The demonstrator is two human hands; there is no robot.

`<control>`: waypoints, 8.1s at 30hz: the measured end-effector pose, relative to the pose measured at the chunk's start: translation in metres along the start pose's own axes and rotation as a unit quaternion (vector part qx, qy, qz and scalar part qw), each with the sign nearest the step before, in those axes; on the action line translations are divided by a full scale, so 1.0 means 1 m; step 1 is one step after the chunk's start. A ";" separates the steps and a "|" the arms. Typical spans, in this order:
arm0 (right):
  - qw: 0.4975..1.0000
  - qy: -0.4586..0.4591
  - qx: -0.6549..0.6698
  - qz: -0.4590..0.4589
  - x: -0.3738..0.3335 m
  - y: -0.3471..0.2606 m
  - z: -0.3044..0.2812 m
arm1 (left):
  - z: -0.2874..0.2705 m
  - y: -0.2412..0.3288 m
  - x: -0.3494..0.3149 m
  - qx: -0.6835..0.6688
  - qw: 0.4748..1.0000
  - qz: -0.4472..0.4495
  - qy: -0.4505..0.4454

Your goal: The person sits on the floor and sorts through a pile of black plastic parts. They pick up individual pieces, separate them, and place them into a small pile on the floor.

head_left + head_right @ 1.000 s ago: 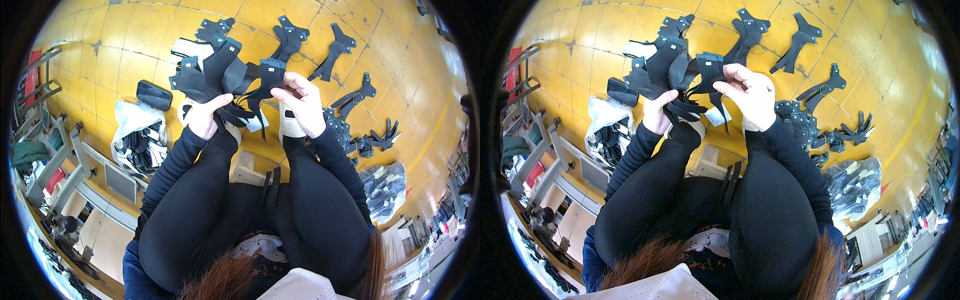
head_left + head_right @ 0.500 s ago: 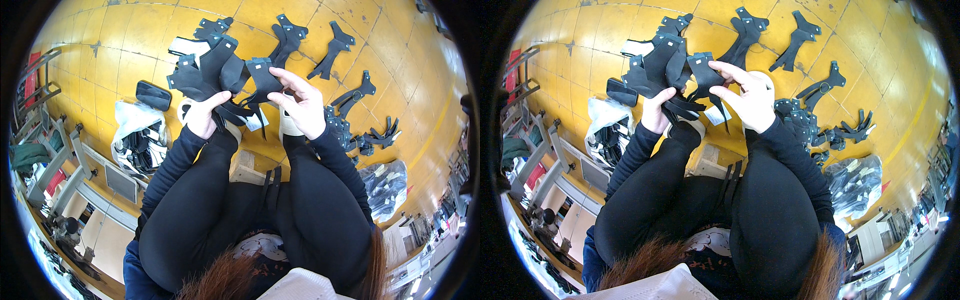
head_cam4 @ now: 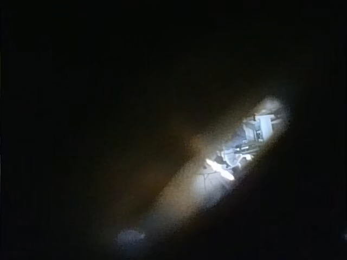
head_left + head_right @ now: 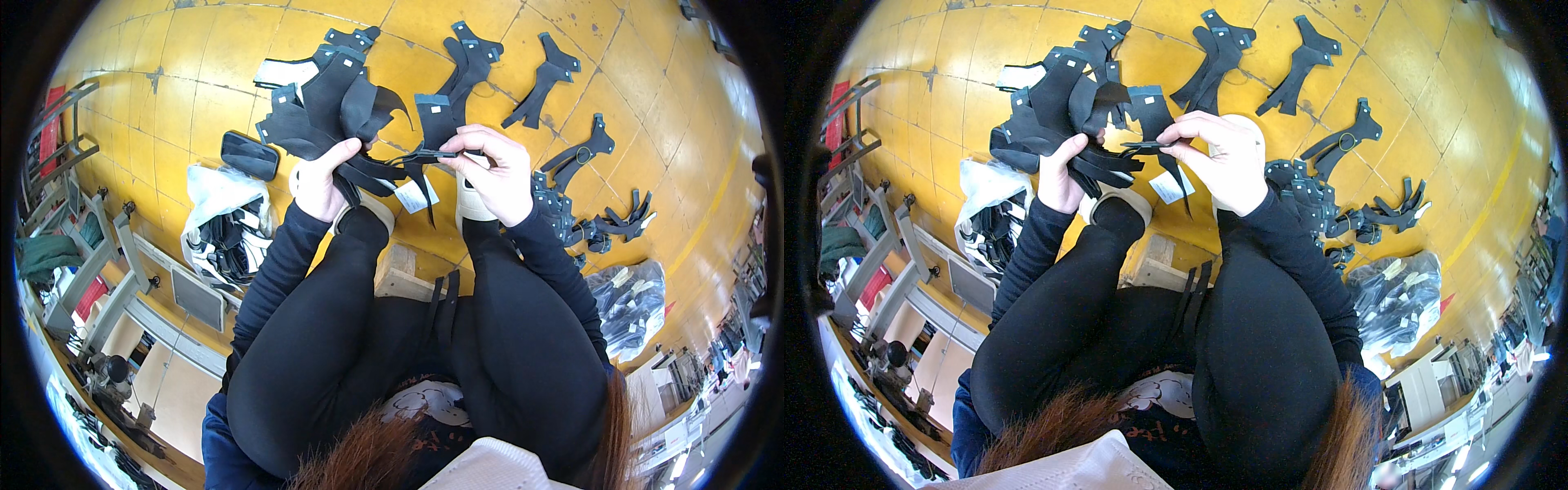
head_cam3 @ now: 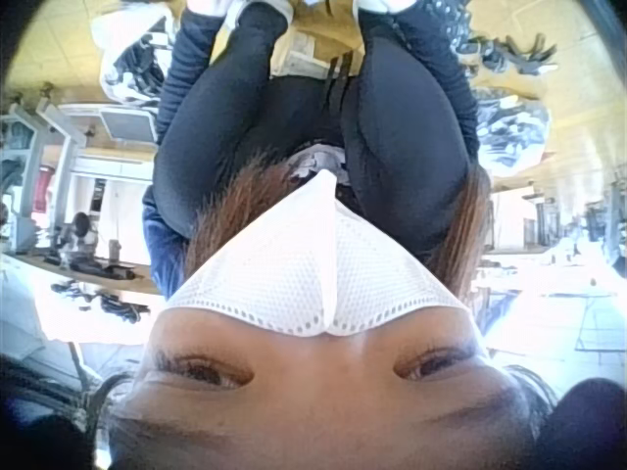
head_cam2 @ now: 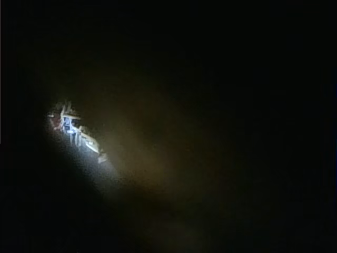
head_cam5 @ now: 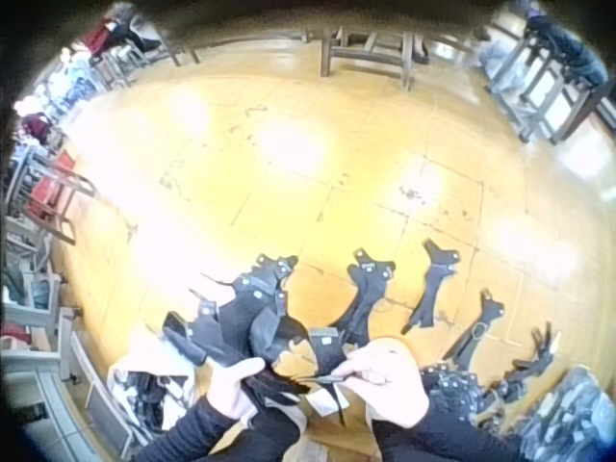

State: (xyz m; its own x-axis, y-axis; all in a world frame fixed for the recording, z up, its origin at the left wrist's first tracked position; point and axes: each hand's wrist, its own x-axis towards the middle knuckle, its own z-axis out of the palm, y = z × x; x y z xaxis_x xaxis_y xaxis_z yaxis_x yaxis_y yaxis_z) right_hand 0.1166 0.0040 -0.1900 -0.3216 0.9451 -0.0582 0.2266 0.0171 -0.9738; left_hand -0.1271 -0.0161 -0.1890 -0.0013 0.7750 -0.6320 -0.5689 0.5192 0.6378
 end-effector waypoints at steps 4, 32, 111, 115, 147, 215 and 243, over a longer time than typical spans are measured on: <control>0.999 -0.002 -0.025 -0.029 0.000 -0.001 0.000 | 0.000 0.001 0.001 0.007 1.000 0.017 0.010; 0.971 -0.108 -0.207 0.054 -0.019 0.122 0.070 | -0.006 -0.011 0.000 0.070 0.997 -0.021 -0.004; 0.997 -0.068 -0.039 0.026 -0.002 -0.013 -0.024 | -0.013 0.015 0.010 0.067 0.994 0.068 -0.054; 0.961 -0.274 -0.013 -0.027 -0.015 -0.004 -0.021 | -0.019 0.021 0.012 0.086 0.991 0.074 -0.075; 0.998 0.039 -0.034 -0.029 0.019 -0.013 -0.014 | 0.000 -0.020 0.000 0.076 0.967 -0.105 -0.219; 0.990 0.124 -0.060 -0.025 0.018 0.004 -0.007 | -0.003 -0.004 0.004 0.187 0.943 -0.114 -0.249; 0.939 -0.031 -0.215 -0.268 0.007 -0.013 0.016 | 0.009 -0.011 -0.007 0.410 0.875 -0.020 -0.256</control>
State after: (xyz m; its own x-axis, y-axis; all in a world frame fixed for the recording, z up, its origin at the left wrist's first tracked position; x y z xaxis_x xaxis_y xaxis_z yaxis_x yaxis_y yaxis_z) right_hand 0.0970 0.0052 -0.1813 -0.5450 0.7428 0.3888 0.3632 0.6271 -0.6891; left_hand -0.1133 -0.0241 -0.1879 0.4931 0.7005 -0.5158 0.2227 0.4715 0.8533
